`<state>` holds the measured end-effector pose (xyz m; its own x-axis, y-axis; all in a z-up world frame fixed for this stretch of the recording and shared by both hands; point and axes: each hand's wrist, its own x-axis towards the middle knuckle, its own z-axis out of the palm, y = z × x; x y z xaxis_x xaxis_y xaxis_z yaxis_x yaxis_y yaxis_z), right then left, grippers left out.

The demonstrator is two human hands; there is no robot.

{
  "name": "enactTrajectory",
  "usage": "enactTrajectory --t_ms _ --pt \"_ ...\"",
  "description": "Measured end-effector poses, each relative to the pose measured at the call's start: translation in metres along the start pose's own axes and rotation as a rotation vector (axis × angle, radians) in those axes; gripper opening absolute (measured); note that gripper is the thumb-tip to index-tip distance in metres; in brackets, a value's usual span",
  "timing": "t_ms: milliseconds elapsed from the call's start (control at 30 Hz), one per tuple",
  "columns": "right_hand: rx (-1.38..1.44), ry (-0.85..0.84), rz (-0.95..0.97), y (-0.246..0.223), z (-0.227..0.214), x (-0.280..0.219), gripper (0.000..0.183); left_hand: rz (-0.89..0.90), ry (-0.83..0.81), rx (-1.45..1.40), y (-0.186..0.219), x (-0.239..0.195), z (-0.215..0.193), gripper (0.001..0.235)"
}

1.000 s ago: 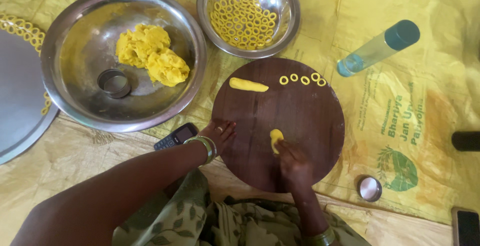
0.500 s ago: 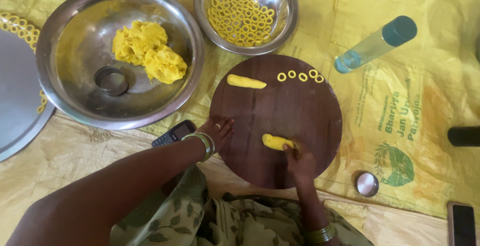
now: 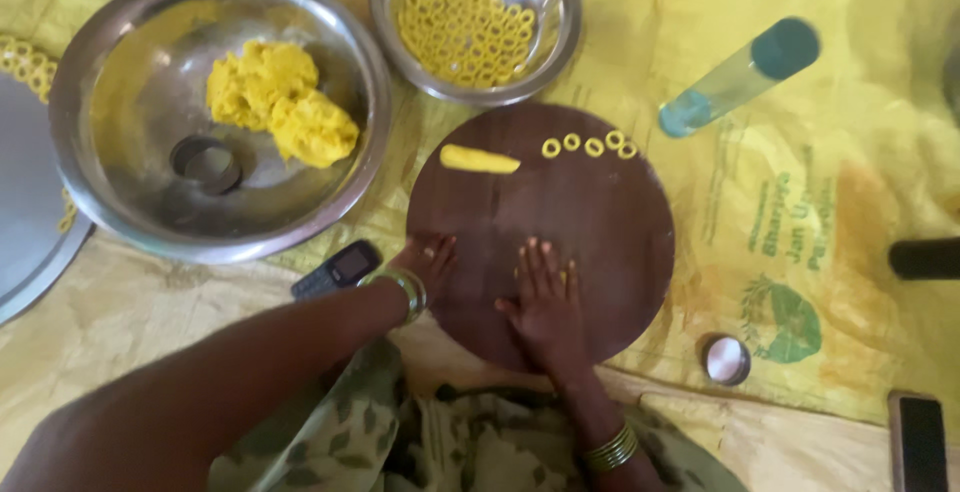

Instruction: The person rolls yellow dough into thin ropes on a wooden board. They repeatedly take small pieces of dough, roll them into long strands, and place them on the board alongside previously rolled pieces.

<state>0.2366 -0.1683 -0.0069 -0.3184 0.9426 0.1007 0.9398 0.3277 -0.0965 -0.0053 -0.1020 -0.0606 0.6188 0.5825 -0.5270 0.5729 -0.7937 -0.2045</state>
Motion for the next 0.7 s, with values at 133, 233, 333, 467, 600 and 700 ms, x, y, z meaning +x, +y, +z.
enactTrajectory --t_ms 133,233,333,467,600,700 --pt "0.046 -0.009 0.030 -0.004 0.006 -0.011 0.088 -0.050 0.002 0.011 0.003 0.011 0.010 0.065" --pt "0.079 -0.004 0.050 0.003 0.005 -0.009 0.082 -0.011 0.030 0.010 -0.003 0.011 0.010 0.064" --pt "0.171 -0.074 0.070 0.008 0.004 -0.006 0.069 0.016 0.028 0.013 -0.005 0.004 0.012 0.066" --pt "0.175 -0.024 -0.018 0.012 -0.002 -0.011 0.073 0.013 0.035 -0.038 -0.004 0.003 0.006 0.065" --pt "0.061 0.127 -0.017 0.003 -0.002 -0.009 0.065 0.006 0.046 -0.030 -0.005 0.002 0.005 0.065" --pt "0.064 0.118 -0.120 -0.002 0.001 -0.005 0.068 0.004 0.093 0.036 -0.005 -0.001 0.007 0.064"
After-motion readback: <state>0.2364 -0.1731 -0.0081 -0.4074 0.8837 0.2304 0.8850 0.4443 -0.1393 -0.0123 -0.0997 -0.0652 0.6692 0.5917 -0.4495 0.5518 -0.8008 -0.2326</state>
